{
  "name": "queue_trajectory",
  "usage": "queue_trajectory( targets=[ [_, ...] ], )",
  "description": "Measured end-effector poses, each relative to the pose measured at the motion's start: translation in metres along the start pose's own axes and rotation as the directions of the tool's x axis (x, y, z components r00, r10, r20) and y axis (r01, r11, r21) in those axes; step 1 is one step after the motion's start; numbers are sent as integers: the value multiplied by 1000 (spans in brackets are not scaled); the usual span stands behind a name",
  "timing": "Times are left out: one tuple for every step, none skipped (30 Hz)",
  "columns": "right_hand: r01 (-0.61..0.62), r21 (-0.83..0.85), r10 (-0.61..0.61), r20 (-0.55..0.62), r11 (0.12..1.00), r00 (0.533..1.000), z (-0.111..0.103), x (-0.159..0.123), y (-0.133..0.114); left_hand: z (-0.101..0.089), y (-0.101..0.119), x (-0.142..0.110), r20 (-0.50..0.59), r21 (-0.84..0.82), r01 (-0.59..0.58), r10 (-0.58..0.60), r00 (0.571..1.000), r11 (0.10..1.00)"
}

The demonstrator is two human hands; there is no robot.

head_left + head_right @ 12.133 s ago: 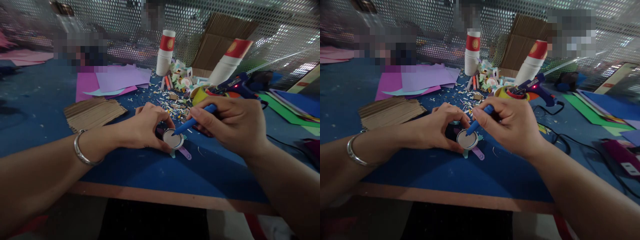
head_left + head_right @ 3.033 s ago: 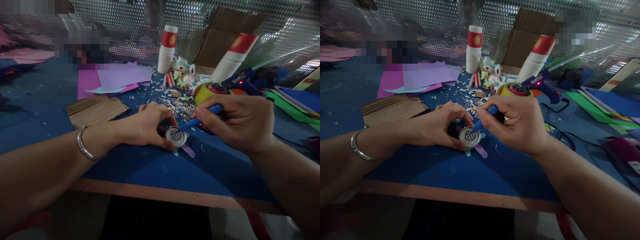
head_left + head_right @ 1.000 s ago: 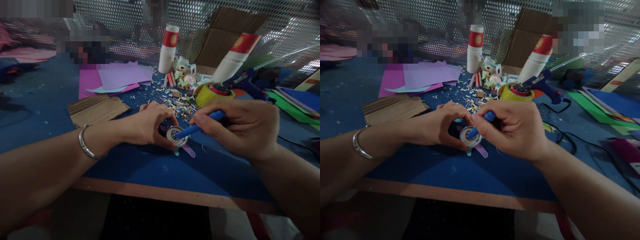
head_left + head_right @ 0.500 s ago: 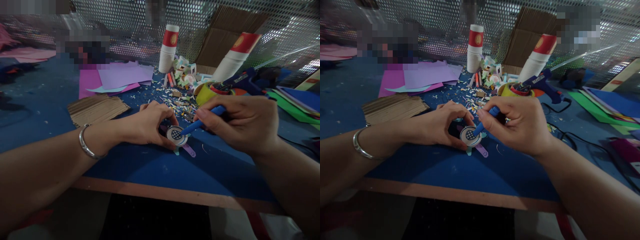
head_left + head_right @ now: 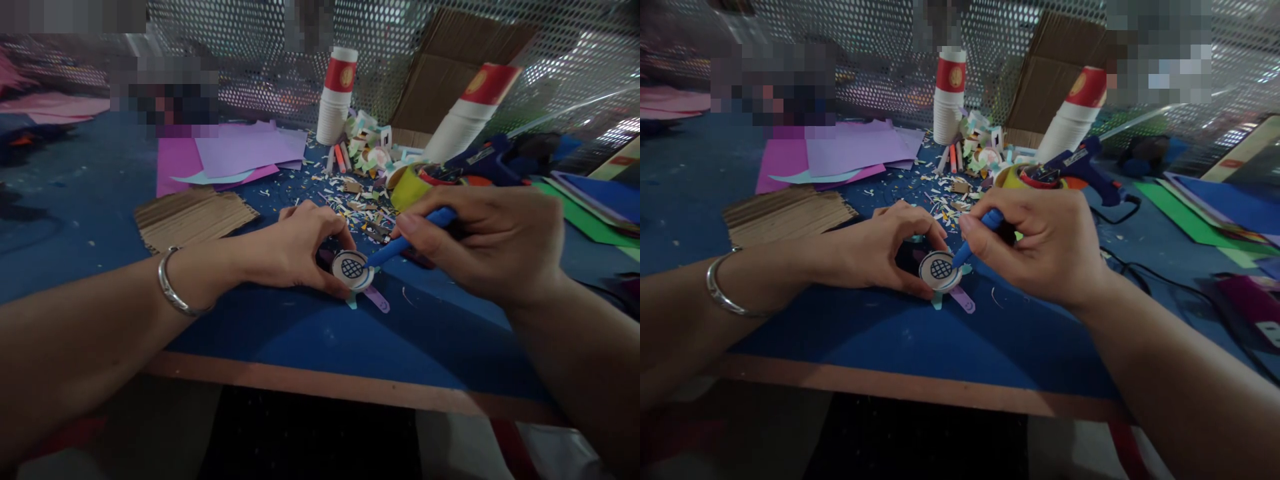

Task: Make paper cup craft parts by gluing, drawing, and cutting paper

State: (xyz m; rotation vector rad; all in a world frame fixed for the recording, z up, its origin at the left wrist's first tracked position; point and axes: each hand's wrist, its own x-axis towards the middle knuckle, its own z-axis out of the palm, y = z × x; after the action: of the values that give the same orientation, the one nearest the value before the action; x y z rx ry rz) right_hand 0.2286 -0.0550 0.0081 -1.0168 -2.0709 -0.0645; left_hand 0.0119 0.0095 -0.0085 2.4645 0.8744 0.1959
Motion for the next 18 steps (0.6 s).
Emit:
queue_trajectory(
  targets=[
    [-2, 0, 2, 6, 1000, 1000, 0, 0, 0, 0, 0, 0, -2, -4, -3, 3, 1000, 1000],
    [-7, 1, 7, 15, 1000, 1000, 0, 0, -1, 0, -1, -1, -3, -6, -8, 8, 1000, 1000],
    [-11, 2, 11, 25, 1000, 1000, 0, 0, -1, 0, -1, -1, -2, -6, -14, 14, 1000, 1000],
    [-16, 5, 16, 32, 1000, 999, -1, 1, -1, 0, -2, -1, 0, -4, -19, 19, 1000, 1000],
    [-18, 10, 18, 34, 1000, 999, -1, 1, -1, 0, -2, -2, 2, -2, -24, 24, 1000, 1000],
    [-21, 12, 20, 35, 1000, 999, -1, 1, -2, 0, -1, -2, 2, 1, -26, 26, 1000, 1000],
    [-20, 11, 20, 39, 1000, 999, -2, 2, -2, 0, -1, -2, 1, 3, -27, 27, 1000, 1000],
    [-13, 10, 13, 40, 1000, 999, -2, 2, -2, 0, -1, -2, -1, 5, -27, 27, 1000, 1000],
    [-7, 8, 6, 44, 1000, 999, -2, 2, -2, -1, 0, -3, -3, 8, -25, 25, 1000, 1000],
    [-1, 7, 1, 50, 1000, 999, -2, 3, -2, -1, 0, -3, -5, 11, -25, 25, 1000, 1000],
    [1, 8, -1, 56, 1000, 998, -2, 3, -2, -1, 1, -3, -5, 13, -24, 24, 1000, 1000],
    [-1, 11, 0, 61, 1000, 998, -2, 2, -2, -1, 1, -3, -4, 14, -24, 24, 1000, 1000],
    [-8, 13, 8, 57, 1000, 998, -2, 2, -1, -2, 2, -3, -2, 15, -23, 23, 1000, 1000],
    [-17, 13, 16, 52, 1000, 999, -2, 2, -1, -2, 2, -3, -1, 17, -21, 21, 1000, 1000],
    [-22, 13, 22, 48, 1000, 999, -2, 1, 0, -1, 2, -2, -1, 19, -18, 18, 1000, 1000],
    [-25, 15, 24, 40, 1000, 999, -2, 0, 0, -1, 2, -2, -1, 22, -14, 14, 1000, 1000],
    [-25, 18, 24, 32, 1000, 999, -1, 0, 0, -1, 2, -1, -1, 22, -9, 9, 1000, 1000],
    [-21, 24, 21, 16, 999, 1000, -1, -1, 1, -1, 2, -1, -2, 19, -5, 5, 1000, 1000]
  ],
)
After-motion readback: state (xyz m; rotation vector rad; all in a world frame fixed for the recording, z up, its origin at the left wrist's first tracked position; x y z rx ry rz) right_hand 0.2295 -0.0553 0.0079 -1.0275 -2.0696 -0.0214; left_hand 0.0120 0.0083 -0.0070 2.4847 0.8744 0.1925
